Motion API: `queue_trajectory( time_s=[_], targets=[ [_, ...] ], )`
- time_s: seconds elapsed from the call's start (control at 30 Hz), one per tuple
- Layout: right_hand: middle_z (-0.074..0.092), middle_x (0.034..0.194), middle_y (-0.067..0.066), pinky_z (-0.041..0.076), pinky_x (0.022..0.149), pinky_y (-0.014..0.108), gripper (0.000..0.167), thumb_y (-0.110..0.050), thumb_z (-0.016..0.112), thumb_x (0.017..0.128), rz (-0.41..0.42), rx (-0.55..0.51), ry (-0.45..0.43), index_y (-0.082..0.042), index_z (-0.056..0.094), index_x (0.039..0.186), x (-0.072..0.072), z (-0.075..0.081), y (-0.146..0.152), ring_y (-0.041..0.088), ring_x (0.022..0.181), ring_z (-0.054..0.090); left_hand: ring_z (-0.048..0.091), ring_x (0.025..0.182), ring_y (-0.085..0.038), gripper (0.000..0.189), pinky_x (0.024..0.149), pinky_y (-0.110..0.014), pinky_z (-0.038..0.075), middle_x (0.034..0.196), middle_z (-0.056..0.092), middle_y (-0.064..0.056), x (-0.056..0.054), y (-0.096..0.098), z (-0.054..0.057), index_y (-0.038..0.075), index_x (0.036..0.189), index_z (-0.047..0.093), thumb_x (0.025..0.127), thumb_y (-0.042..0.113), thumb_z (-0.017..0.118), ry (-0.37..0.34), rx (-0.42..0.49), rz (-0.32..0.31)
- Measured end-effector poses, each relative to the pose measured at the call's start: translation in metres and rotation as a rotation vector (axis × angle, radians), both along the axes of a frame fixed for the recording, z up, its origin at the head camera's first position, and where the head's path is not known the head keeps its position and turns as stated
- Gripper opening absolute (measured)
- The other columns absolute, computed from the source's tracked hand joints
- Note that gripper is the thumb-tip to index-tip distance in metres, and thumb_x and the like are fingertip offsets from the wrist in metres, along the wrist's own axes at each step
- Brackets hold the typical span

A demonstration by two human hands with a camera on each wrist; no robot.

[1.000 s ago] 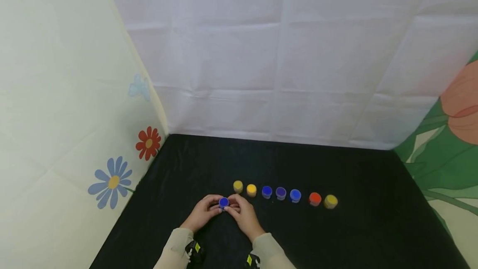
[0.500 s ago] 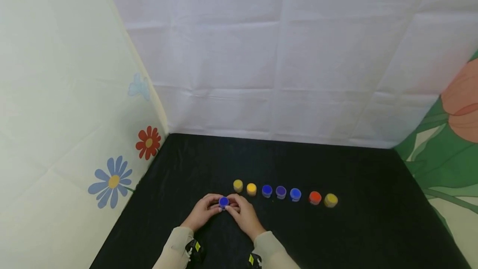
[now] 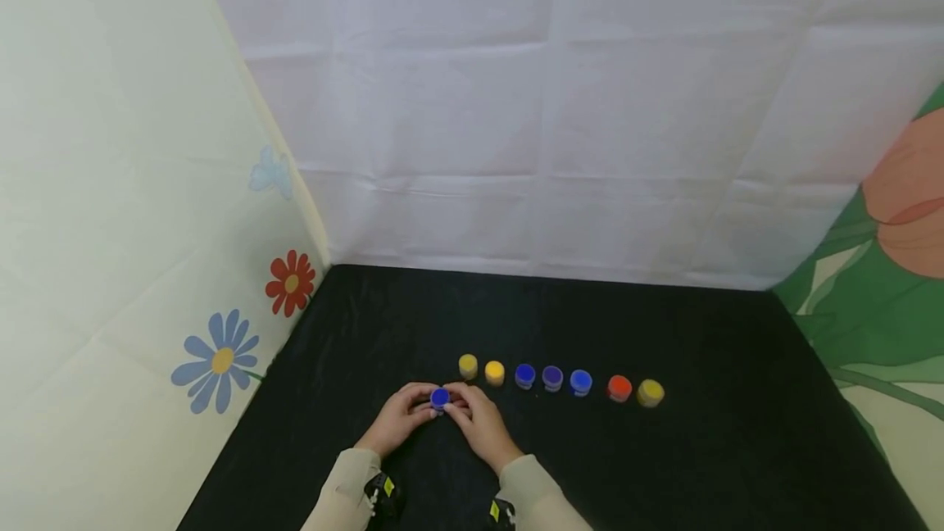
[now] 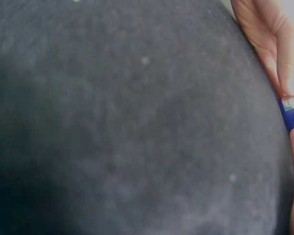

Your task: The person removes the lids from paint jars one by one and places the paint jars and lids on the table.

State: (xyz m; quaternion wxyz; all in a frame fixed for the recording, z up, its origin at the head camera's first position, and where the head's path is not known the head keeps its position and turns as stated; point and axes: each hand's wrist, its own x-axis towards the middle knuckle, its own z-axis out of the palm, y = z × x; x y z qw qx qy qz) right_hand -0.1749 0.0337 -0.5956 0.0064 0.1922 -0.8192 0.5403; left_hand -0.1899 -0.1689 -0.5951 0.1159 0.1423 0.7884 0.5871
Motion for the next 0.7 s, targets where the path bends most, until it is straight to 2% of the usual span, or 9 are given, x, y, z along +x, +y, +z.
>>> queue_trajectory(
  time_s=[0.1,0.27,0.43,0.7],
  targets=[
    [0.062,0.114,0.008,0.055,0.089,0.035,0.029,-0.015,0.057,0.105,0.012,0.015,-0.011,-0.005,0.061,0.132,-0.0004,0.0018,0.0014,0.022,0.101,0.064,0.062,0.119,-0.026,0.03,0.099,-0.028,0.05,0.126,0.057,-0.016,0.0005,0.0005,0.0007,-0.001,0.127,0.064,0.097,0.003,0.067,0.009,-0.002,0.002],
    [0.063,0.119,0.011,0.055,0.09,0.037,0.022,-0.014,0.056,0.105,0.016,-0.004,-0.037,-0.003,0.059,0.124,-0.0007,0.0027,0.0015,0.026,0.105,0.064,0.063,0.117,-0.023,0.03,0.099,-0.028,0.05,0.126,0.057,-0.015,0.0006,0.0,0.0004,0.001,0.126,0.065,0.097,0.004,0.067,0.003,-0.002,0.004],
    [0.062,0.116,0.009,0.055,0.089,0.036,0.02,-0.018,0.058,0.104,0.007,-0.011,-0.027,-0.005,0.061,0.12,-0.0006,0.002,0.0006,0.024,0.102,0.064,0.062,0.118,-0.025,0.029,0.099,-0.028,0.05,0.126,0.058,-0.013,-0.0004,-0.0002,0.0004,0.003,0.126,0.065,0.097,0.005,0.067,0.0,0.0,0.007],
    [0.06,0.111,0.006,0.055,0.087,0.034,0.026,-0.019,0.056,0.106,-0.003,0.038,0.002,-0.007,0.063,0.127,0.0023,0.0015,-0.0011,0.02,0.098,0.063,0.061,0.12,-0.031,0.03,0.099,-0.028,0.05,0.127,0.057,-0.014,0.0019,0.0003,0.0025,0.001,0.126,0.065,0.097,0.006,0.067,-0.002,-0.01,0.004]
  ],
)
